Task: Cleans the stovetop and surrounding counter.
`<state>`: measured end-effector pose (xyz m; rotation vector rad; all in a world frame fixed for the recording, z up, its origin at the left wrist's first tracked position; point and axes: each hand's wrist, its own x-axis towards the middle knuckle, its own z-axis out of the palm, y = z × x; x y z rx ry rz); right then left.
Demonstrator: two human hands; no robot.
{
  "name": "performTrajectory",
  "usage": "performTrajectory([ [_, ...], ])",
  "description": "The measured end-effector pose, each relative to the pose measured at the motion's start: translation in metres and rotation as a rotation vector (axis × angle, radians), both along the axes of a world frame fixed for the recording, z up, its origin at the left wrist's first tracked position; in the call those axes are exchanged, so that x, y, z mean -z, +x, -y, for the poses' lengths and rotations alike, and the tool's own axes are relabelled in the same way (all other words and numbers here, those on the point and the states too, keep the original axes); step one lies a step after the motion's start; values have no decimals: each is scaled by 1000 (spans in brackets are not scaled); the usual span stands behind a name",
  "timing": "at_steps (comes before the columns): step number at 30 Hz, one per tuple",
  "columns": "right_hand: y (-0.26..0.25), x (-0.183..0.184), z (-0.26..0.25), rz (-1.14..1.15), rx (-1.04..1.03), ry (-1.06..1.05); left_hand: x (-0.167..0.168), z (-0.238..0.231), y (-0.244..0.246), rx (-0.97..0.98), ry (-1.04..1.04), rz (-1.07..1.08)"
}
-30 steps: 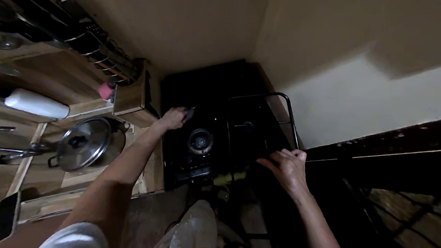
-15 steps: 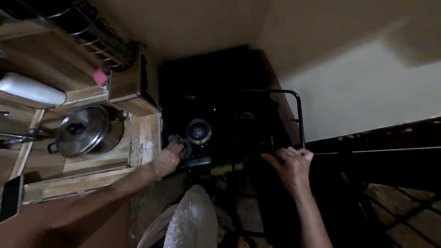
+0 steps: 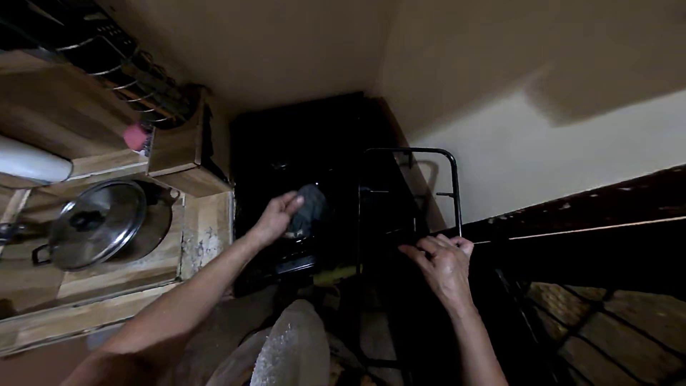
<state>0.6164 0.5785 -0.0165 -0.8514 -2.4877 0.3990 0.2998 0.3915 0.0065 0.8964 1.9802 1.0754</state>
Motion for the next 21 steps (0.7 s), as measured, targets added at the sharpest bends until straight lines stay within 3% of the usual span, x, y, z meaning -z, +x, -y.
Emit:
performTrajectory([
  [3,1,-2,-2,6,1,16,16,-39,-18,-1,-28,-109],
  [5,0,-2,-2,-2,0,17,29,-55,-13,185,-234,-165],
  [8,0,0,-3,1,-2,-4,51,-76,10,392,-461,-440],
  [15,-3,4,-8,21,10,1,70,-106,-1,281,-524,-590],
  [21,0,11,-8,29,37,23,65,-130,-32,161,-582,-672],
])
